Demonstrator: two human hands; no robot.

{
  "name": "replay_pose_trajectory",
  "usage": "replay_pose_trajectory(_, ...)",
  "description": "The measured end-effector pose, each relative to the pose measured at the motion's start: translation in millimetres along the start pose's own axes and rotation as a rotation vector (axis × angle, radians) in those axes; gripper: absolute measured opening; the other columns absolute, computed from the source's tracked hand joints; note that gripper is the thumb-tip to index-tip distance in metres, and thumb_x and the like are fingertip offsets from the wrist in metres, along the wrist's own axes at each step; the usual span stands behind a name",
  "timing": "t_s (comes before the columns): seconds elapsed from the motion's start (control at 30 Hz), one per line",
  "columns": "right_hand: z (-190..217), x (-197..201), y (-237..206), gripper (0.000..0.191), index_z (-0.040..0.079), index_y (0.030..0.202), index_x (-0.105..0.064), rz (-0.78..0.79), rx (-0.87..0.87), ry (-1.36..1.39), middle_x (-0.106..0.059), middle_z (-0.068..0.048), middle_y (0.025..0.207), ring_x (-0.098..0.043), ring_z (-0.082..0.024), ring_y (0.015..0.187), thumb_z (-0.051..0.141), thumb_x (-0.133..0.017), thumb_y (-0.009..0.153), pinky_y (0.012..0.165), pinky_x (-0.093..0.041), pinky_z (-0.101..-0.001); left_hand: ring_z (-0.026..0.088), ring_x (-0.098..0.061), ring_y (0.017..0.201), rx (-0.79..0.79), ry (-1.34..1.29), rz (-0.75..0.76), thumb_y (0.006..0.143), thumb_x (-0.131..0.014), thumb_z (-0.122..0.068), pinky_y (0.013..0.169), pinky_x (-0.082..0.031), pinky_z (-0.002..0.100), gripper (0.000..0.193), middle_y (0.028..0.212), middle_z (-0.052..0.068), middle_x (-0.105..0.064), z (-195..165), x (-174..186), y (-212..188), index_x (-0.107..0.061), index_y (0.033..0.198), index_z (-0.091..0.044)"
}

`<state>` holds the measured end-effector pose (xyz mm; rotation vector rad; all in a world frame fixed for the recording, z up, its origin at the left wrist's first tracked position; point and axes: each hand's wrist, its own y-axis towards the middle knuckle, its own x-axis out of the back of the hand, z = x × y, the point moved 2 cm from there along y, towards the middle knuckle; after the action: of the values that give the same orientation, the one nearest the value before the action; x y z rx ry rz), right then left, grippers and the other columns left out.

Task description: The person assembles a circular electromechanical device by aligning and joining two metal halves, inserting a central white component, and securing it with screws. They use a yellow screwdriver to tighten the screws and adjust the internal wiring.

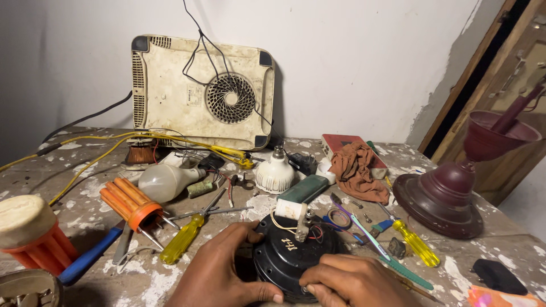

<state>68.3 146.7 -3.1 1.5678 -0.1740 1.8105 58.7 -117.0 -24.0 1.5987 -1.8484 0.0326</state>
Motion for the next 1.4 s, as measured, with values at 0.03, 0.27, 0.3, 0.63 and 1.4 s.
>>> replay_pose_trajectory(0.03,0,0,3,0.015,0.011,0.099,-0.076,0.024,-0.005,-0.036,-0.068,-0.005,0.078,-0.073,-0.024,0.071,0.024,-0.076,0.092,0.062,-0.056,-0.0399,0.025,-0.071,0.111,0.000,-0.003,-0.003,0.044,-0.102,-0.046,0.092,-0.054,0.037,0.101,0.117,0.013,-0.072,0,0,0,-0.065,0.129,-0.005)
replay_pose_trajectory(0.27,7,-4,8,0.023,0.009,0.085,-0.071,0.014,-0.009,-0.119,-0.067,-0.006,0.073,-0.074,-0.024,0.068,0.030,-0.080,0.091,0.059,-0.056,-0.0404,0.027,-0.071,0.110,-0.041,-0.008,-0.015,0.043,-0.103,-0.044,0.092,-0.054,0.038,0.103,0.115,0.013,-0.073,1,1,-2,-0.063,0.129,-0.004)
replay_pose_trajectory(0.3,7,-4,8,0.025,0.010,0.087,-0.071,0.028,-0.040,-0.104,-0.067,-0.005,0.074,-0.074,-0.023,0.068,0.032,-0.080,0.092,0.060,-0.055,-0.0397,0.027,-0.071,0.110,-0.044,-0.015,-0.021,0.043,-0.102,-0.043,0.092,-0.054,0.038,0.105,0.117,0.014,-0.073,1,1,-2,-0.062,0.131,-0.004)
replay_pose_trajectory(0.63,11,2,6,0.017,0.011,0.100,-0.070,0.046,0.038,-0.054,-0.069,-0.005,0.085,-0.072,-0.025,0.070,0.027,-0.073,0.095,0.058,-0.052,-0.0402,0.026,-0.072,0.108,-0.041,-0.010,-0.036,0.043,-0.102,-0.043,0.090,-0.055,0.037,0.105,0.114,0.013,-0.074,-1,0,-1,-0.062,0.132,-0.005)
replay_pose_trajectory(1.4,47,7,7,0.024,0.007,0.087,-0.070,-0.069,-0.272,-0.008,-0.063,-0.005,0.064,-0.063,-0.021,0.050,0.029,-0.080,0.086,0.047,-0.048,-0.0398,0.020,-0.074,0.112,0.018,-0.104,-0.045,0.043,-0.100,-0.035,0.088,-0.062,0.033,0.087,0.137,0.010,-0.067,-2,-11,-5,-0.063,0.114,0.002)
